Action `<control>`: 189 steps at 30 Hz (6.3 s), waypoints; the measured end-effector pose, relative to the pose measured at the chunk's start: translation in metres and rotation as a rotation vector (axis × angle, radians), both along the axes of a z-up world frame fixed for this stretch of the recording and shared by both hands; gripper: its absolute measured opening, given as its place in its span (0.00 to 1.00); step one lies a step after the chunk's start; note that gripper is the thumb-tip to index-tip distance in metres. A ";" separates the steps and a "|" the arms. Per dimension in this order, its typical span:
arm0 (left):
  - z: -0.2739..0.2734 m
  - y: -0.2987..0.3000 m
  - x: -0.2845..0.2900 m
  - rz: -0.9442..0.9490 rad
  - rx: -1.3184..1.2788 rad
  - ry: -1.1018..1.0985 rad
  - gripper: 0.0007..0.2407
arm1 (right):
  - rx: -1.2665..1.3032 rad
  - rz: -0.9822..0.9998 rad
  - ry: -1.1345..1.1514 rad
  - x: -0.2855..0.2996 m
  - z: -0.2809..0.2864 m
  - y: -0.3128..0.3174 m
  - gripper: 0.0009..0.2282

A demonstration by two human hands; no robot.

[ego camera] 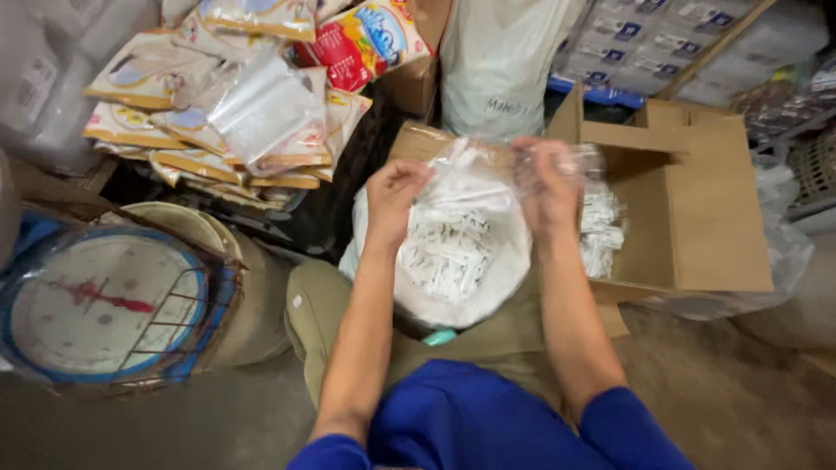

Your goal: The person sits in a storage area and gathers white plastic spoons from a large container, placing them into small clear plastic bags by hand; they periodically stand up to place the items on a mechanical scale to weigh them.

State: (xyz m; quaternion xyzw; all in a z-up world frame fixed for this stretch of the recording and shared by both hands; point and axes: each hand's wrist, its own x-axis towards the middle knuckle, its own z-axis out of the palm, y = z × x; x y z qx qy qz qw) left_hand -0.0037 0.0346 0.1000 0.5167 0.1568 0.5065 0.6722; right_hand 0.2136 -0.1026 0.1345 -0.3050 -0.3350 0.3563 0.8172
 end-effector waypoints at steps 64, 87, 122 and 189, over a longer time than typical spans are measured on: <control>-0.143 0.075 -0.047 0.144 0.020 1.422 0.36 | -0.869 0.589 -1.585 -0.155 -0.219 0.201 0.19; -0.127 0.049 -0.005 -0.083 0.255 1.437 0.46 | -0.885 0.346 -0.477 -0.077 -0.162 0.127 0.09; -0.097 0.007 0.012 0.272 0.548 0.730 0.35 | -0.518 -0.075 -1.082 -0.008 -0.223 0.121 0.11; -0.064 -0.039 0.086 0.220 -0.469 -0.103 0.07 | -0.294 0.065 0.311 -0.072 -0.120 0.048 0.25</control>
